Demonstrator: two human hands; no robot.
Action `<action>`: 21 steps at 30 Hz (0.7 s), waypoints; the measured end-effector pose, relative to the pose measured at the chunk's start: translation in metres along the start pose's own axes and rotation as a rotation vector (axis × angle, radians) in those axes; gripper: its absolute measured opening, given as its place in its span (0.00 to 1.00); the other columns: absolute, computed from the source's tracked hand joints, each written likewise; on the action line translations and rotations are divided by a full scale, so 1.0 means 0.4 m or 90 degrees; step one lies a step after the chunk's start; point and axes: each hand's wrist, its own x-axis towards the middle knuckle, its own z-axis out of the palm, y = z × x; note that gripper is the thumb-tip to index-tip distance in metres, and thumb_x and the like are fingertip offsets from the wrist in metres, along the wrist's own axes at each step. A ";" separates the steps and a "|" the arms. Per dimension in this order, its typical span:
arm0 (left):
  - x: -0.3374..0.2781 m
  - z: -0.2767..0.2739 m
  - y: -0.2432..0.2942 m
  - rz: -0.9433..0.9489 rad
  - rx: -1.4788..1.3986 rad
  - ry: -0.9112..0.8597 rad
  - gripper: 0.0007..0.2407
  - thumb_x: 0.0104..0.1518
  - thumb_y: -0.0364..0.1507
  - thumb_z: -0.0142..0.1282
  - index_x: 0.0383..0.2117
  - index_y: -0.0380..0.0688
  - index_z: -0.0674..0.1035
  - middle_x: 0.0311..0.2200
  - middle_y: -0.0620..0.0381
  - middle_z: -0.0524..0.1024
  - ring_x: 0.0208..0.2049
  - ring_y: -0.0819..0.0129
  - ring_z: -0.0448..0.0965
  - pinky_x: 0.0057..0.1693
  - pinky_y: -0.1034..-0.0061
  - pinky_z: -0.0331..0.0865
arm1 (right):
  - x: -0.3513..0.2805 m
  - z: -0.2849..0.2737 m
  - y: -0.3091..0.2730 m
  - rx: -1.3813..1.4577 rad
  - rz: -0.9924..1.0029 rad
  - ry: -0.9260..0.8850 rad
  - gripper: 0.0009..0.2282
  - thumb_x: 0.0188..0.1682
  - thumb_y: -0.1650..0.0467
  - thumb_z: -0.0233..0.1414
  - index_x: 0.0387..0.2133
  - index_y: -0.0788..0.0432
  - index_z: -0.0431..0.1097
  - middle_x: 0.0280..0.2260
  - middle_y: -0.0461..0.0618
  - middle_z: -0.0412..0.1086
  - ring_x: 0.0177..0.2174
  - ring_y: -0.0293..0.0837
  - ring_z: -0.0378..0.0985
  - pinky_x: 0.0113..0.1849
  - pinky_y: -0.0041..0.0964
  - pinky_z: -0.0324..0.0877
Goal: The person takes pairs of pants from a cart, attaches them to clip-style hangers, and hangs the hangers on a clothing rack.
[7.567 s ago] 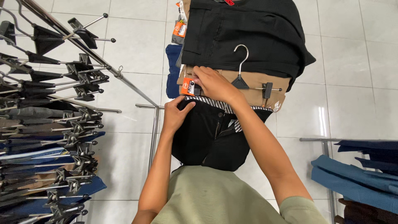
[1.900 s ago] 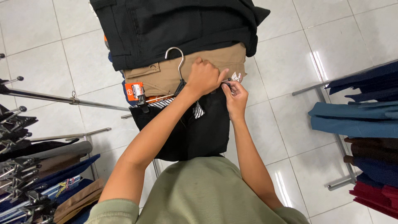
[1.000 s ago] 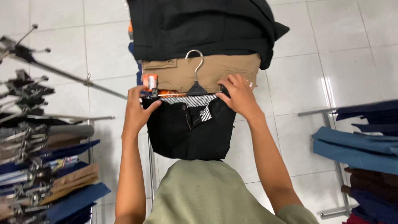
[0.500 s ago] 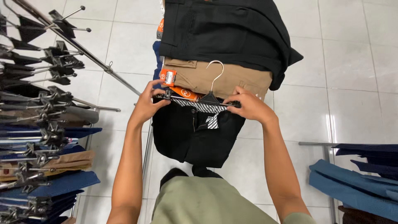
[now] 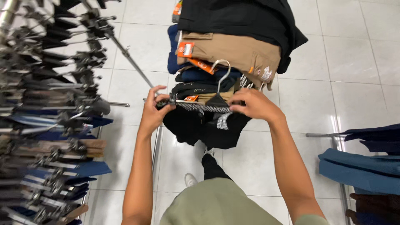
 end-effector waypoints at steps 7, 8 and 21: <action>-0.306 -0.034 -0.014 -0.016 -0.071 0.080 0.30 0.47 0.21 0.71 0.58 0.48 0.67 0.38 0.58 0.84 0.40 0.76 0.78 0.55 0.80 0.71 | -0.086 0.077 -0.173 0.110 0.018 -0.179 0.11 0.47 0.69 0.58 0.44 0.50 0.77 0.21 0.51 0.74 0.27 0.52 0.78 0.38 0.46 0.73; -0.353 -0.034 -0.002 -0.018 -0.070 0.096 0.30 0.47 0.21 0.71 0.58 0.48 0.67 0.38 0.58 0.84 0.40 0.76 0.78 0.55 0.80 0.71 | -0.085 0.113 -0.163 0.108 0.006 -0.190 0.11 0.47 0.69 0.58 0.44 0.50 0.77 0.21 0.51 0.74 0.27 0.52 0.78 0.38 0.46 0.73; -0.804 -0.012 0.051 -0.011 0.164 0.442 0.21 0.54 0.25 0.65 0.54 0.48 0.72 0.49 0.56 0.81 0.52 0.58 0.78 0.61 0.62 0.68 | -0.099 0.375 -0.362 0.295 -0.262 -0.468 0.12 0.53 0.70 0.54 0.48 0.62 0.68 0.13 0.46 0.66 0.15 0.40 0.71 0.20 0.33 0.67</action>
